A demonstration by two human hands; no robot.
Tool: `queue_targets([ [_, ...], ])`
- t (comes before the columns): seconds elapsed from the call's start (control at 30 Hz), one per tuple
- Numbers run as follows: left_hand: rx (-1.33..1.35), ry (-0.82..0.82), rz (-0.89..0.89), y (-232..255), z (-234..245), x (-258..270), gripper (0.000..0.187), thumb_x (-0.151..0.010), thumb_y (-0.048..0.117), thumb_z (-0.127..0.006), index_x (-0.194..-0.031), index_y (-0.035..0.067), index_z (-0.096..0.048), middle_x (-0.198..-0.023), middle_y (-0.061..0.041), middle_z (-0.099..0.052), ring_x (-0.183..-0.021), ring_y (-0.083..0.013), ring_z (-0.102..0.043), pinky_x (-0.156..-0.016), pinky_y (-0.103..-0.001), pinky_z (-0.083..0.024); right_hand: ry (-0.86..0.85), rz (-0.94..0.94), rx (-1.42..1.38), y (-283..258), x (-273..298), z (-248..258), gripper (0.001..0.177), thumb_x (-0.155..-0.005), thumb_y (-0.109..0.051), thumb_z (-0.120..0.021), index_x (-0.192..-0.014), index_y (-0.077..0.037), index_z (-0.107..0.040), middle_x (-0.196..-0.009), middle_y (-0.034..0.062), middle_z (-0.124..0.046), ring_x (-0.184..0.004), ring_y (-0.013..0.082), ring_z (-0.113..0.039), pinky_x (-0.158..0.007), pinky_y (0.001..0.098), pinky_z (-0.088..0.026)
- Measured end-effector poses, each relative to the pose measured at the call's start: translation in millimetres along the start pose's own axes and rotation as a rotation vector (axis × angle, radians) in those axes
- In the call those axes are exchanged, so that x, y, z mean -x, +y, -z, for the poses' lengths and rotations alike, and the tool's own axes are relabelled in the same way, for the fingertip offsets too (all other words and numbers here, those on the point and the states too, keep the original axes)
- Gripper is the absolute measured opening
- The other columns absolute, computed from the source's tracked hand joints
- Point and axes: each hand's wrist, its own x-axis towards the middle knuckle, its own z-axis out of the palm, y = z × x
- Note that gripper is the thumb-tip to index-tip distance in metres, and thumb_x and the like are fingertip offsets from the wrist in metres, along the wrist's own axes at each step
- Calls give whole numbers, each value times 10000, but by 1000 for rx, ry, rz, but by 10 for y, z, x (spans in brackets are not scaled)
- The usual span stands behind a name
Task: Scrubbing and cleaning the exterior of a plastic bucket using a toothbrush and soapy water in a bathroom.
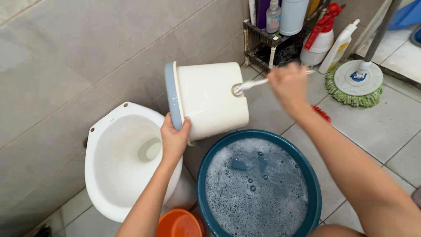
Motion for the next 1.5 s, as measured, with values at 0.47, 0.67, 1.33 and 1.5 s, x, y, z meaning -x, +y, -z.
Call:
queue_targets([
  [0.47,26,0,-15,51,-87,24,195,-932,161,-667,-1014,-5,-609,-825,-61,-656,-732,-110,-580,-694,-283,-519,22,-108,-124,6,-200,-44,432,-1036,-168,-645,-617,-65,-623,-679,49,-660,-713,242,-544,-822,435,-379],
  [0.67,23,-1,-20,14,-83,102,190,-935,158,-669,-1008,-6,-609,-816,-53,-635,-727,-107,-569,-681,-283,-513,-108,-151,5,179,-102,-15,409,-1047,-206,-652,-653,-100,-669,-641,68,-633,-697,223,-540,-829,440,-389],
  [1.33,202,-90,-60,-266,62,79,386,-1047,380,-567,-1058,4,-653,-895,-26,-664,-846,-80,-575,-767,-256,-504,-299,392,-111,-1274,-801,510,350,-940,-438,-611,-782,-132,-673,-607,59,-659,-540,239,-665,-469,388,-498],
  [1.5,226,-94,-46,-347,55,96,443,-1093,402,-479,-1070,-5,-652,-913,-42,-663,-873,-93,-577,-799,-256,-501,-463,375,-103,-1096,-1075,420,357,-1000,-452,-596,-827,-151,-682,-676,55,-701,-617,237,-703,-517,424,-524],
])
